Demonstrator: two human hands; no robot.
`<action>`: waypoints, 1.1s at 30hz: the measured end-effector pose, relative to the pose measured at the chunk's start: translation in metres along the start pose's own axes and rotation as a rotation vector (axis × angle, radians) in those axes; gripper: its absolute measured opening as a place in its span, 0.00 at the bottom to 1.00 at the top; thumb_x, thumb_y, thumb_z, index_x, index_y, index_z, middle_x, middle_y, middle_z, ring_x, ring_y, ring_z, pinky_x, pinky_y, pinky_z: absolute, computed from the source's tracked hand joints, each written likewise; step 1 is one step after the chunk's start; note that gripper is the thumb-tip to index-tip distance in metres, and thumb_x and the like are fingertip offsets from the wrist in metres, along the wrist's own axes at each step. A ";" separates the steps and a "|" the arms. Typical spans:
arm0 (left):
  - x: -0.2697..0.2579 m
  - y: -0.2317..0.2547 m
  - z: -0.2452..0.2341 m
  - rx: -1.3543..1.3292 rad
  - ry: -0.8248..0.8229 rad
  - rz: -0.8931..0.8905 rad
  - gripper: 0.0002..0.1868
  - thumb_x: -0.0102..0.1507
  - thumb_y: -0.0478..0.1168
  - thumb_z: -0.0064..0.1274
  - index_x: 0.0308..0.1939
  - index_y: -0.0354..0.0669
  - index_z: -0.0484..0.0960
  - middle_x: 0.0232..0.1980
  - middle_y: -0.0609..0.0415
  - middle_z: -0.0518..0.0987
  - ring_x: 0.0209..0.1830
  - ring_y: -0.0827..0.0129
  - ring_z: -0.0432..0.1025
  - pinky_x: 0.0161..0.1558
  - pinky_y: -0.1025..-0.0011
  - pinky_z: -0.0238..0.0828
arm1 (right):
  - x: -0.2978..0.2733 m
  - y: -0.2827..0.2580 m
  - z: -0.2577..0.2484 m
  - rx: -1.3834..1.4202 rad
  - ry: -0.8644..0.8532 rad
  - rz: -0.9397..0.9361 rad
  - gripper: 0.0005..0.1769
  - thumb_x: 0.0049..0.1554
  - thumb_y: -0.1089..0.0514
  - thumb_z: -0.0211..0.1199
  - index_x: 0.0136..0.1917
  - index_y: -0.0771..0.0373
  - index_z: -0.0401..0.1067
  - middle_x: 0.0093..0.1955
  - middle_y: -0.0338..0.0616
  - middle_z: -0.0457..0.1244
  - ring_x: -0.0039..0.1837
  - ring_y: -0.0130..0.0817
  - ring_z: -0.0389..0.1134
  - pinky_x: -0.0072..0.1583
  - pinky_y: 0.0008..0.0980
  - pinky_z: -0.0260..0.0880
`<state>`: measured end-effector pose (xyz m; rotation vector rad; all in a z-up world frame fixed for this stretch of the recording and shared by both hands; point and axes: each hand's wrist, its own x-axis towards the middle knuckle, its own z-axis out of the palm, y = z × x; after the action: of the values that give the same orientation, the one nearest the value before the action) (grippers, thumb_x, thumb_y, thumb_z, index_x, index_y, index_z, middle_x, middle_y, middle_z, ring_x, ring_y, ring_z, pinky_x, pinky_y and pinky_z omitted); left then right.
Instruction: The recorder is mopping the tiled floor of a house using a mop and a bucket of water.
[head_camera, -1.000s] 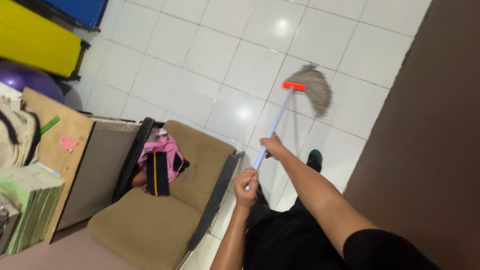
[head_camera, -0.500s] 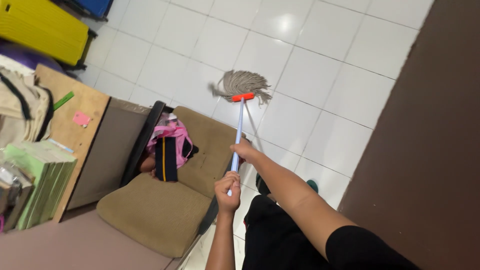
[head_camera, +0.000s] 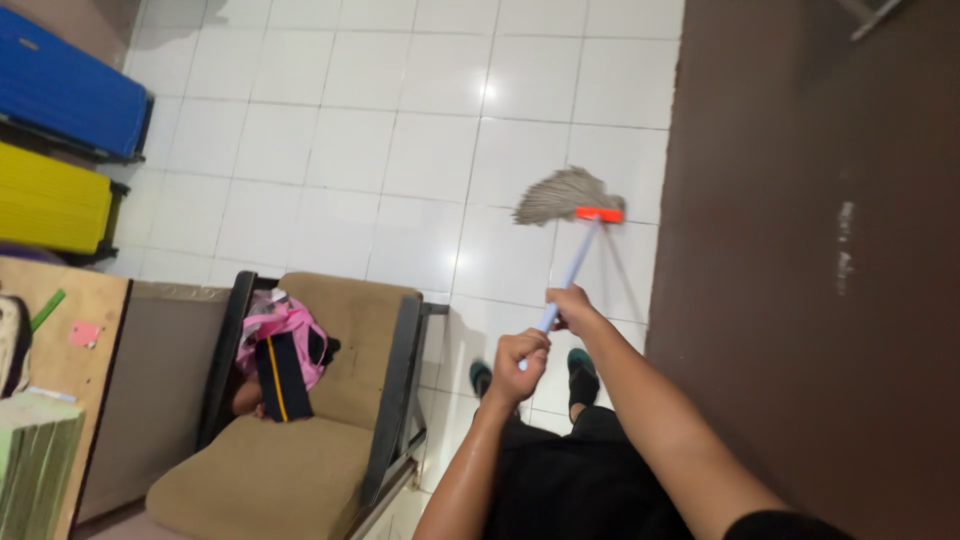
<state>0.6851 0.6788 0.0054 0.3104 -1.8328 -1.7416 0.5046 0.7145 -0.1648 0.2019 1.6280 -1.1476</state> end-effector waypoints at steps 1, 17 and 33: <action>-0.004 -0.007 0.013 -0.003 -0.010 0.009 0.07 0.55 0.29 0.46 0.22 0.29 0.70 0.27 0.44 0.75 0.32 0.56 0.74 0.43 0.65 0.74 | 0.000 0.010 -0.020 0.007 0.007 -0.009 0.13 0.48 0.58 0.61 0.46 0.61 0.65 0.32 0.42 0.58 0.32 0.38 0.62 0.32 0.44 0.69; -0.153 0.048 -0.090 0.095 0.356 -0.019 0.10 0.58 0.28 0.47 0.22 0.29 0.69 0.23 0.48 0.70 0.27 0.58 0.68 0.44 0.63 0.72 | -0.049 0.098 0.158 -0.221 -0.046 -0.063 0.16 0.50 0.57 0.63 0.48 0.64 0.63 0.30 0.43 0.56 0.28 0.33 0.57 0.27 0.39 0.56; -0.218 0.074 -0.138 0.211 0.297 -0.001 0.08 0.56 0.29 0.47 0.21 0.32 0.69 0.26 0.47 0.73 0.30 0.59 0.70 0.45 0.66 0.71 | -0.077 0.166 0.256 -0.161 -0.330 -0.119 0.18 0.48 0.58 0.61 0.52 0.64 0.66 0.31 0.45 0.58 0.26 0.38 0.59 0.25 0.41 0.58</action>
<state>0.9531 0.6912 0.0191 0.6200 -1.7945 -1.4160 0.8088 0.6393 -0.1840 -0.1832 1.4422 -1.0688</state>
